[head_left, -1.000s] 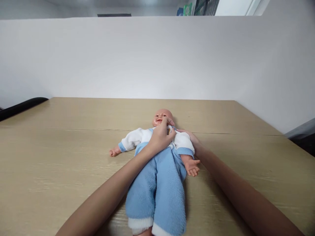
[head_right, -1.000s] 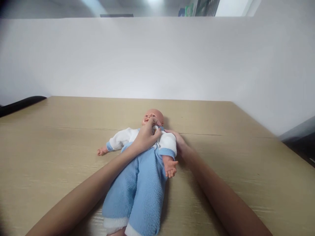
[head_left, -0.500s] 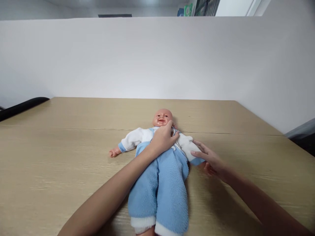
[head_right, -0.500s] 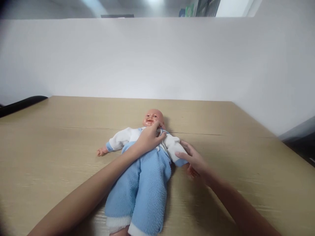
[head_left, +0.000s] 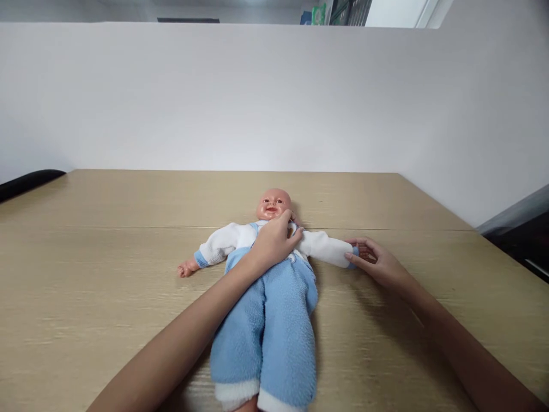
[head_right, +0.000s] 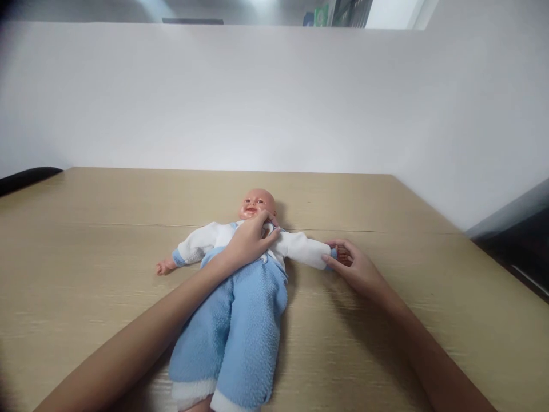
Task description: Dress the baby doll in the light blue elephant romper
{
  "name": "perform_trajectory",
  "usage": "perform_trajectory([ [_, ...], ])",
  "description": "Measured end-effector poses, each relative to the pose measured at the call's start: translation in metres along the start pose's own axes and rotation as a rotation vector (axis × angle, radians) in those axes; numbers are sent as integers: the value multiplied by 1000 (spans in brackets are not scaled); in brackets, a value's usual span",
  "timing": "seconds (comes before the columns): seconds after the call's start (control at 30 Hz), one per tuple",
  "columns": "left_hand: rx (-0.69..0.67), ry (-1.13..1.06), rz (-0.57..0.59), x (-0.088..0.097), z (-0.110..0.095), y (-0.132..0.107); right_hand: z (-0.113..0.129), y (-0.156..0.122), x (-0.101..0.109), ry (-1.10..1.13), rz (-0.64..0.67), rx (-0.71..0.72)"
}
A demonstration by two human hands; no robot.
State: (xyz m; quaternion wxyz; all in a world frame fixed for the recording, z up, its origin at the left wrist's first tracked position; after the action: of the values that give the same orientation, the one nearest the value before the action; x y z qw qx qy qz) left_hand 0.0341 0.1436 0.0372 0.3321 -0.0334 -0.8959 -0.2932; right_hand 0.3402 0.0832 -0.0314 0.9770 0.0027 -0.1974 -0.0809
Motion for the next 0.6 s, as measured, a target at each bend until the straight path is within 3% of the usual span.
perform_trajectory([
  [0.07,-22,21,11,1,-2,-1,10,-6,-3,-154,-50,142],
  [0.2,-42,54,21,3,-6,-1,49,-33,-16,-448,-278,548],
  [0.27,-54,58,23,4,-8,-1,66,-52,-34,-372,-225,640],
  [0.33,-75,65,23,5,-10,-1,75,-66,-57,-190,-39,559],
  [0.43,-111,93,3,6,-11,-1,73,-75,-88,41,229,259],
  [0.5,-149,123,-26,10,-14,-1,68,-72,-97,124,280,138],
  [0.6,-275,138,-25,19,-26,-2,64,-59,-100,200,326,66],
])
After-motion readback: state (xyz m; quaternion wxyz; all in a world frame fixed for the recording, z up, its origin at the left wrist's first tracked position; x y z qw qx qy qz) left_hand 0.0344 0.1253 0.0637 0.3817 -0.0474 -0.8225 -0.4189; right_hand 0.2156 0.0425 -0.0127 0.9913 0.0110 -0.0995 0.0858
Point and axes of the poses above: each hand's wrist, its own y-axis towards the middle knuckle, its own x-axis out of the back of the hand, z = x × y, the point moved 4 cm from there along y, towards the middle knuckle, and after that the axes turned 10 degrees about -z, right-handed, at the moved point
